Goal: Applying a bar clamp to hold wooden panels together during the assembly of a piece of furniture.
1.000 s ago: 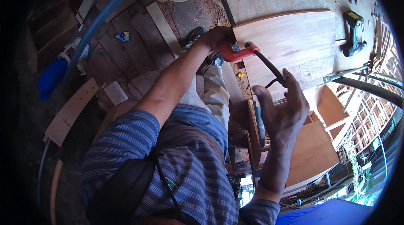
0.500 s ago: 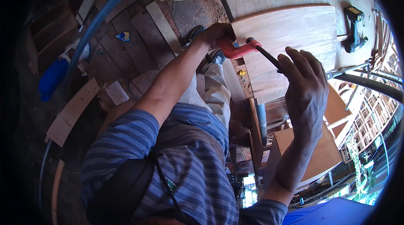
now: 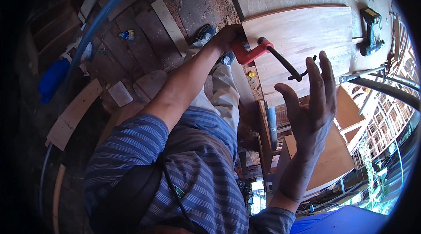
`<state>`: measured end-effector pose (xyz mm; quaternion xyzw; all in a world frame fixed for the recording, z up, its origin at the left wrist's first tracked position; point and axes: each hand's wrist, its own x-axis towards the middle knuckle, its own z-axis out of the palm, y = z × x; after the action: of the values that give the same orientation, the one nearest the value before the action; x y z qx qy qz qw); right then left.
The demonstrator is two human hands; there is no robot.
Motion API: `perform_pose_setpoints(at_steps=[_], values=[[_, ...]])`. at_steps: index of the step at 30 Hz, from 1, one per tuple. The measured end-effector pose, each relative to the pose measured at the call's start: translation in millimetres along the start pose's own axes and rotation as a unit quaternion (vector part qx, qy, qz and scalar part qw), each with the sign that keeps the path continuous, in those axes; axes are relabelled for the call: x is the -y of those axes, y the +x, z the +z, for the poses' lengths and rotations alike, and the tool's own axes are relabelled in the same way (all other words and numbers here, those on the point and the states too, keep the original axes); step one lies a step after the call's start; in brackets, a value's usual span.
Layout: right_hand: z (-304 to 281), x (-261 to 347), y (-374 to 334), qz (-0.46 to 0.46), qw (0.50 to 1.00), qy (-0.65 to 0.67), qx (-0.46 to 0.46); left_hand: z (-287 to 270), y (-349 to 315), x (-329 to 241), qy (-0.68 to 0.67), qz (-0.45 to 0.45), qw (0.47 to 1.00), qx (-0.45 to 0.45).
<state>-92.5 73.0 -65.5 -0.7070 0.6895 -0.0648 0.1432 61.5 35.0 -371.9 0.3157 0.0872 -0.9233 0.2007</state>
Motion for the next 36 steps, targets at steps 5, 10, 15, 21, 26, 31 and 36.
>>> perform_pose_setpoints(at_steps=[5, 10, 15, 21, 26, 31, 36], values=[[15.7, 12.7, -6.5, 0.204, 0.972, 0.115, -0.016, -13.8, 10.9, -1.9, 0.051, -0.018, 0.998, 0.011], [20.2, 9.9, -4.5, 0.203, 0.965, 0.166, -0.027, -30.8, 23.2, 1.6, 0.037, -0.031, 0.997, 0.058], [14.5, 7.3, -1.6, 0.178, 0.976, 0.125, -0.004, -31.6, 24.8, 0.2, 0.042, -0.035, 0.997, 0.057], [13.3, 1.1, -2.6, 0.073, 0.997, -0.018, -0.013, -5.9, 11.8, -1.4, 0.023, -0.019, 1.0, 0.006], [10.9, 4.5, -2.5, 0.063, 0.998, -0.015, 0.004, -30.6, 27.4, 5.8, 0.017, -0.009, 0.998, 0.058], [12.6, 17.7, 0.7, 0.17, 0.985, 0.025, 0.01, -26.7, 25.2, 4.6, 0.011, -0.021, 0.997, 0.074], [15.0, 34.5, 4.7, 0.421, 0.832, 0.358, 0.048, -26.9, 26.3, 7.6, -0.015, -0.021, 0.997, 0.071]])
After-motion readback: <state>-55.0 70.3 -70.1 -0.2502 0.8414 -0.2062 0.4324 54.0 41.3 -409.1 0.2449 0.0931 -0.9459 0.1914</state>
